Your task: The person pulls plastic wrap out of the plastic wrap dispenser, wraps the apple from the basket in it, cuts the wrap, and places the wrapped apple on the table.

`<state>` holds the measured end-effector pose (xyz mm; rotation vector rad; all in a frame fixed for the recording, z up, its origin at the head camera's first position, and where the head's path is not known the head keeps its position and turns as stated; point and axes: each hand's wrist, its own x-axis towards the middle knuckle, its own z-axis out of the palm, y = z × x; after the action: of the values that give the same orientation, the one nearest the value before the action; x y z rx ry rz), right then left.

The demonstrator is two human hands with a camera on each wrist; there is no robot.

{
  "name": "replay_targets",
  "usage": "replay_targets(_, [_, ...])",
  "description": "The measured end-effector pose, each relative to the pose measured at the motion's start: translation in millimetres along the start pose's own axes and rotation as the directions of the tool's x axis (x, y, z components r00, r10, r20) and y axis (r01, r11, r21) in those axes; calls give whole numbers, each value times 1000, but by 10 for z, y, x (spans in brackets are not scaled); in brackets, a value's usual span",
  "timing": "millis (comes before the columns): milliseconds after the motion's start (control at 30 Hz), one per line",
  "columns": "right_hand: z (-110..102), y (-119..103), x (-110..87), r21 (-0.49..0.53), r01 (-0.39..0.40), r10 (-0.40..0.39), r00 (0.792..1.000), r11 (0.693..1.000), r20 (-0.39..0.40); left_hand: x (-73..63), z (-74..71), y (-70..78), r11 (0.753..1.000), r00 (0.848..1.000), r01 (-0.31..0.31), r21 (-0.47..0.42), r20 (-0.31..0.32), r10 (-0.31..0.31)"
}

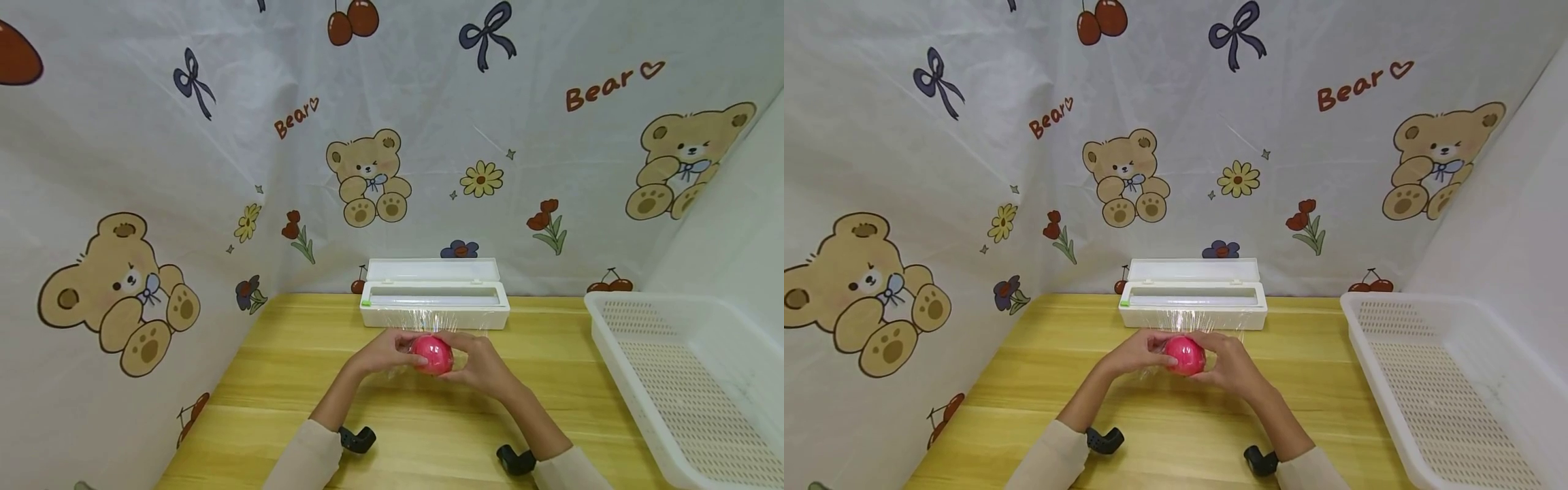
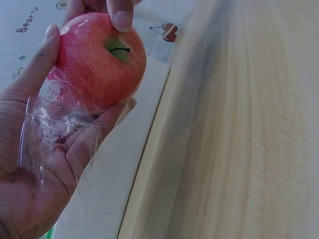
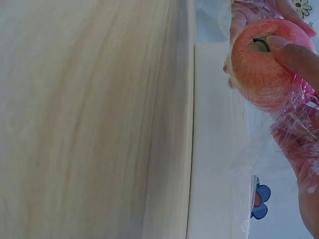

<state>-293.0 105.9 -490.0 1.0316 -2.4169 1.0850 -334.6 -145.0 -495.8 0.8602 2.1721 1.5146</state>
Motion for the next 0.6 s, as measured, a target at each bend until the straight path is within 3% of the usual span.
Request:
replay_targets(333, [19, -29, 3, 0, 3, -3, 1000, 1000, -10, -36, -4, -13, 999, 999, 5, 43, -42, -3])
replay_targets(600, [-14, 6, -8, 19, -10, 11, 999, 1000, -36, -33, 4, 63, 989, 996, -5, 148, -86, 18])
